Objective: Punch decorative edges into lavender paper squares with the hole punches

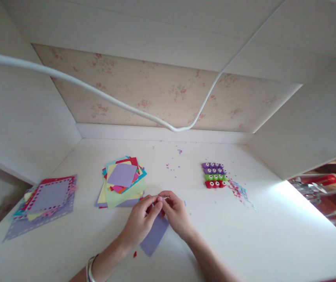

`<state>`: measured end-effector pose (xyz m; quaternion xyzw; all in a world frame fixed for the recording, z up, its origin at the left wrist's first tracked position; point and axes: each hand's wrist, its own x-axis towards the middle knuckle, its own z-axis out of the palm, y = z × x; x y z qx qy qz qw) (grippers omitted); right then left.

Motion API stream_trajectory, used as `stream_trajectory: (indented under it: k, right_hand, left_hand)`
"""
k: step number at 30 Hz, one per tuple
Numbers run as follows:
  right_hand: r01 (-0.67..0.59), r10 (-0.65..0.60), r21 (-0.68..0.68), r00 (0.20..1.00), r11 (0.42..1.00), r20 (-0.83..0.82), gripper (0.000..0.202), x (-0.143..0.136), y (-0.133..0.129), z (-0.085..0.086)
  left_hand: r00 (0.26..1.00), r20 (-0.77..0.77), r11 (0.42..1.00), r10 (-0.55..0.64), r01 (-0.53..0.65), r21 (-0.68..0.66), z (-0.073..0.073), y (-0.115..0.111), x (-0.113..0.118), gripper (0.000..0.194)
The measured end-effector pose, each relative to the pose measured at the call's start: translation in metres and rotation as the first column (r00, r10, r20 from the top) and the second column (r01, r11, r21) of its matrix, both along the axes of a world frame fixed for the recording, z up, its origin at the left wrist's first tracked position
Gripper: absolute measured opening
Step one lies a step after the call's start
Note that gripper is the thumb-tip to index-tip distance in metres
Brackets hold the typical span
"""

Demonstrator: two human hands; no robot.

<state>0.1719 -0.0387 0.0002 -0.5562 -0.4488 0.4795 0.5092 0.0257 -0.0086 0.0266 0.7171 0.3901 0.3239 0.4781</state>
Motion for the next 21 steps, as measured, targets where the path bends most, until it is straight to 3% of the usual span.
stream_trajectory:
  k: [5, 7, 10, 13, 17, 21]
  right_hand:
    - [-0.035, -0.006, 0.119, 0.945, 0.992, 0.326, 0.020, 0.004, -0.003, 0.005]
    - [-0.078, 0.018, 0.143, 0.924, 0.987, 0.381, 0.023, 0.005, -0.004, 0.010]
    - [-0.144, 0.094, 0.117, 0.931, 0.983, 0.353, 0.030, 0.006, -0.007, 0.014]
    - [-0.152, 0.137, 0.068, 0.973, 0.986, 0.187, 0.035, 0.008, -0.008, 0.010]
    - [0.058, -0.053, 0.067, 0.996, 0.996, -0.070, 0.024, 0.015, -0.007, 0.002]
    - [0.171, -0.177, 0.110, 0.983, 0.979, 0.045, 0.030, 0.024, -0.007, -0.003]
  left_hand:
    - [1.000, 0.002, 1.000, 0.024, -0.024, -0.006, -0.007, 0.000, -0.002, 0.024]
    - [0.999, -0.013, 0.999, 0.040, -0.040, -0.002, -0.009, -0.002, -0.004, 0.025]
    - [0.999, -0.021, 0.999, 0.050, -0.050, -0.002, -0.010, -0.006, -0.007, 0.030]
    - [0.998, -0.007, 0.997, 0.061, -0.061, -0.048, -0.009, -0.006, -0.013, 0.033]
    - [0.987, -0.003, 0.984, 0.163, -0.162, -0.076, -0.008, -0.001, -0.021, 0.031]
    - [0.987, -0.042, 0.986, 0.155, -0.157, -0.047, -0.007, -0.002, -0.022, 0.027]
